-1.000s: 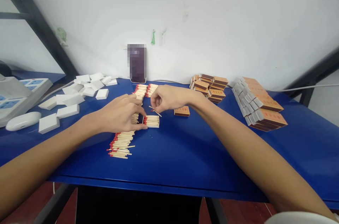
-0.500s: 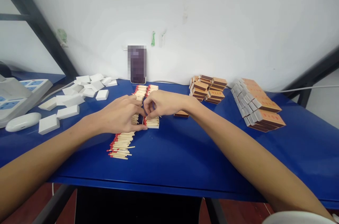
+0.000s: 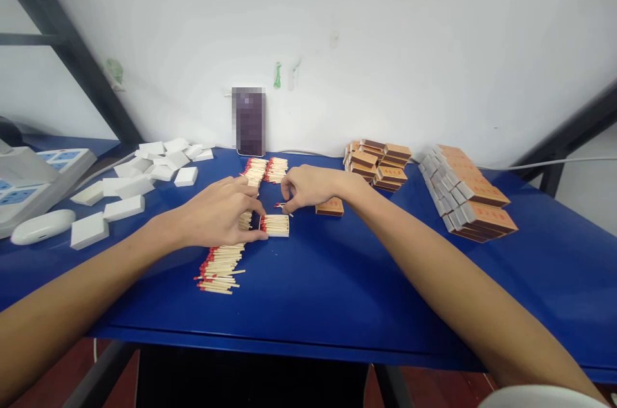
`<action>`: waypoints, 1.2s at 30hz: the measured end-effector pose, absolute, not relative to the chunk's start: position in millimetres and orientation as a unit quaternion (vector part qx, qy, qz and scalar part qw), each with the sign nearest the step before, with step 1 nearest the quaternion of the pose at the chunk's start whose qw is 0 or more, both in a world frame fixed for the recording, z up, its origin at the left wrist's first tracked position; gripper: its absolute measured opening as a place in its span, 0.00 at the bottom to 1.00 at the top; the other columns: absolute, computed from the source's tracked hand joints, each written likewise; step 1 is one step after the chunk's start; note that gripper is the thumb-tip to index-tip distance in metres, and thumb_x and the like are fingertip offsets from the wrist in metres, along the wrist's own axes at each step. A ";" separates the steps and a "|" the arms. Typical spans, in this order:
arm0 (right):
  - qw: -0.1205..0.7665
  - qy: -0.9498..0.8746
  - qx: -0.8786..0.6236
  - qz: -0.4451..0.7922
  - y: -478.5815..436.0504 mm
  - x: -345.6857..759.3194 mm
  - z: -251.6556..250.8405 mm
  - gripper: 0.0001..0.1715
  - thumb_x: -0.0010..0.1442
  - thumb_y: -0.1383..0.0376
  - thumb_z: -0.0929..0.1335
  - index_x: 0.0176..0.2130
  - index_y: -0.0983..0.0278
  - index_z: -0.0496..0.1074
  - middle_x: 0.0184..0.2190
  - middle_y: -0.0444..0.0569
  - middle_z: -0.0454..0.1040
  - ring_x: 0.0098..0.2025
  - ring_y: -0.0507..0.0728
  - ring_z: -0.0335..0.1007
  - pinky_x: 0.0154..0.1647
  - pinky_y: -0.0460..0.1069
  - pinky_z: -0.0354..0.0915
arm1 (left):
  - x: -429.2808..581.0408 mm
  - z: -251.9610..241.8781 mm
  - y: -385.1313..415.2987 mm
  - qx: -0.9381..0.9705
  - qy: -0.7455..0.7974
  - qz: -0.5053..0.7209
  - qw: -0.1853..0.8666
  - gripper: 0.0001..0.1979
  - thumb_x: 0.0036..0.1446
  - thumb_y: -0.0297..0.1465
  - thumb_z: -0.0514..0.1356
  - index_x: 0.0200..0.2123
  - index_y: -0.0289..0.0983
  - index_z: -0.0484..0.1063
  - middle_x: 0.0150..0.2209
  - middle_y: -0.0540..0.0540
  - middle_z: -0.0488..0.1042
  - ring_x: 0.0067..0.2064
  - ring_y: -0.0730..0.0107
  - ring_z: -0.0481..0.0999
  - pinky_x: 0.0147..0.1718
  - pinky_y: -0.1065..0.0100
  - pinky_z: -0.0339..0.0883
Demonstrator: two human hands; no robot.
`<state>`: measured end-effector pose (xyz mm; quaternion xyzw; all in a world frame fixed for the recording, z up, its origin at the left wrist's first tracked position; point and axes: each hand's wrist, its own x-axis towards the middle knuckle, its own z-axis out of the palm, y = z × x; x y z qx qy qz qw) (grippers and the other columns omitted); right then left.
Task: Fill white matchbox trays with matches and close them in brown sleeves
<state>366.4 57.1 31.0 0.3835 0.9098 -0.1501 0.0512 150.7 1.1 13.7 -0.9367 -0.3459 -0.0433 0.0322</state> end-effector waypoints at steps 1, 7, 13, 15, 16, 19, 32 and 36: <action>0.050 0.910 0.382 -0.155 57.6 365.8 29.9 0.17 0.50 0.54 0.71 0.35 0.64 0.76 0.30 0.46 0.76 0.28 0.52 0.67 0.29 0.47 0.58 | 150.6 13.5 1.1 -0.937 -0.346 -0.043 0.033 0.21 0.55 0.50 0.59 0.38 0.41 0.79 0.34 0.44 0.73 0.39 0.60 0.70 0.40 0.61 0.59; 0.059 0.905 0.374 -0.193 59.3 361.9 25.5 0.09 0.52 0.63 0.67 0.30 0.65 0.75 0.28 0.45 0.77 0.27 0.51 0.68 0.30 0.46 0.60 | 149.8 13.3 1.5 -0.937 -0.346 -0.043 0.038 0.21 0.55 0.51 0.59 0.38 0.41 0.79 0.33 0.45 0.73 0.40 0.59 0.70 0.39 0.61 0.58; 0.055 0.908 0.368 -0.190 52.2 362.1 36.0 0.07 0.48 0.64 0.68 0.27 0.65 0.74 0.24 0.43 0.75 0.24 0.50 0.65 0.26 0.46 0.58 | 150.0 13.9 1.3 -0.936 -0.347 -0.045 0.032 0.21 0.55 0.51 0.59 0.38 0.41 0.79 0.34 0.45 0.73 0.39 0.60 0.70 0.40 0.60 0.59; 0.049 0.910 0.355 -0.209 45.0 359.7 42.1 0.07 0.49 0.64 0.68 0.28 0.65 0.75 0.24 0.43 0.75 0.24 0.50 0.63 0.25 0.46 0.57 | 150.4 13.9 1.3 -0.936 -0.347 -0.045 0.035 0.21 0.55 0.50 0.59 0.39 0.41 0.79 0.34 0.45 0.73 0.39 0.59 0.70 0.42 0.58 0.59; 0.054 0.911 0.346 -0.220 41.1 357.6 44.4 0.08 0.49 0.64 0.68 0.29 0.65 0.76 0.23 0.43 0.74 0.23 0.50 0.63 0.25 0.46 0.56 | 150.5 13.8 1.4 -0.937 -0.346 -0.045 0.035 0.20 0.55 0.50 0.59 0.38 0.42 0.79 0.35 0.45 0.74 0.39 0.59 0.70 0.42 0.58 0.59; 0.072 0.912 0.327 -0.238 31.7 349.4 47.0 0.08 0.50 0.65 0.67 0.29 0.66 0.76 0.22 0.42 0.74 0.22 0.49 0.62 0.24 0.46 0.56 | 150.5 13.0 1.7 -0.936 -0.346 -0.047 0.036 0.21 0.55 0.51 0.58 0.38 0.41 0.79 0.35 0.45 0.74 0.40 0.59 0.71 0.44 0.57 0.60; 0.048 0.917 0.312 -0.243 34.2 348.9 44.8 0.13 0.55 0.58 0.70 0.34 0.65 0.77 0.29 0.45 0.78 0.28 0.51 0.68 0.29 0.46 0.58 | 150.5 12.6 1.0 -0.938 -0.343 -0.049 0.033 0.20 0.55 0.50 0.59 0.37 0.40 0.79 0.35 0.45 0.74 0.40 0.60 0.71 0.44 0.58 0.60; 0.054 0.915 0.314 -0.246 38.9 350.7 41.1 0.13 0.56 0.57 0.69 0.34 0.65 0.76 0.29 0.46 0.77 0.29 0.51 0.68 0.30 0.46 0.59 | 150.9 12.9 0.8 -0.938 -0.342 -0.046 0.031 0.20 0.55 0.50 0.59 0.39 0.40 0.78 0.36 0.45 0.75 0.42 0.58 0.71 0.46 0.57 0.60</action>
